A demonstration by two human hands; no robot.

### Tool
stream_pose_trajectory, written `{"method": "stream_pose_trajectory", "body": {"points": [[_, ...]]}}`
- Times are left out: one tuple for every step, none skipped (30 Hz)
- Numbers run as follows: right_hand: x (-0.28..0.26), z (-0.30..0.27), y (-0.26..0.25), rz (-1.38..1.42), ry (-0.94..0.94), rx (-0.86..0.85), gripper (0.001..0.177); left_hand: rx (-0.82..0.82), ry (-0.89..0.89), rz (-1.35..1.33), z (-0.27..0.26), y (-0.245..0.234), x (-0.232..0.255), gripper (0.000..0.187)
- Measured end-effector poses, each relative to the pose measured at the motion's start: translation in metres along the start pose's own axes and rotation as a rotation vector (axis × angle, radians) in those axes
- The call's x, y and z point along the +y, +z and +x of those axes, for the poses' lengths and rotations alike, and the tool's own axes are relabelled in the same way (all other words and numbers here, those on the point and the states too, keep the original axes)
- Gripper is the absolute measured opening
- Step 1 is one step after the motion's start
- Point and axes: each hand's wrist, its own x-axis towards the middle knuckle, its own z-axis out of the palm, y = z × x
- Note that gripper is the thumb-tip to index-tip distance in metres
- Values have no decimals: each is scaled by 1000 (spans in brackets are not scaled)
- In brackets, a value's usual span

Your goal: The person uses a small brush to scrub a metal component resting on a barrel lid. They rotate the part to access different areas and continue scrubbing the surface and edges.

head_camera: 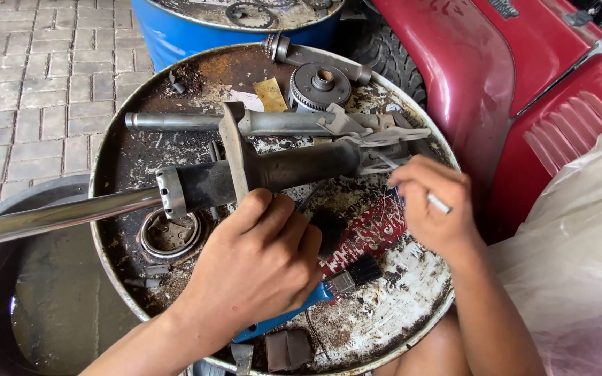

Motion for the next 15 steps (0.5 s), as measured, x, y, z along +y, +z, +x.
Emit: {"method": "stream_pose_trajectory", "body": {"points": [[-4,4,-6,-51,80,5,25,0,6,-21,0,0,0,30],[-9,8,-12,-101,160,10,26,1,12,-41,0,-1,0,39],[-7,7,-8,-103,153,12,26,5,10,-36,0,0,0,39],[-5,6,-4,-123,121,8,26,-4,7,2,0,0,0,36],[-2,5,-1,-147,89,4,26,-10,6,39,1,1,0,48],[-10,9,-2,-152,83,8,26,-3,6,44,2,2,1,48],[-17,12,-2,-75,79,-31,25,-23,6,46,2,2,1,43],[-25,15,-1,2,74,-71,24,-42,6,49,3,3,1,40],[-14,12,-6,2,75,-68,24,-41,8,50,4,3,1,40],[-2,8,-10,12,153,-35,26,-42,0,41,4,4,0,38],[8,2,-15,25,239,-5,29,-48,-6,26,4,3,1,37],[9,-2,-12,26,247,-5,29,-52,-2,21,3,3,2,37],[13,-1,-10,11,192,11,27,-77,-5,24,3,4,2,38],[17,-1,-8,-4,137,25,26,-101,-8,26,4,4,2,40],[8,2,-2,-7,130,26,26,-95,-11,30,4,5,3,40]]}}
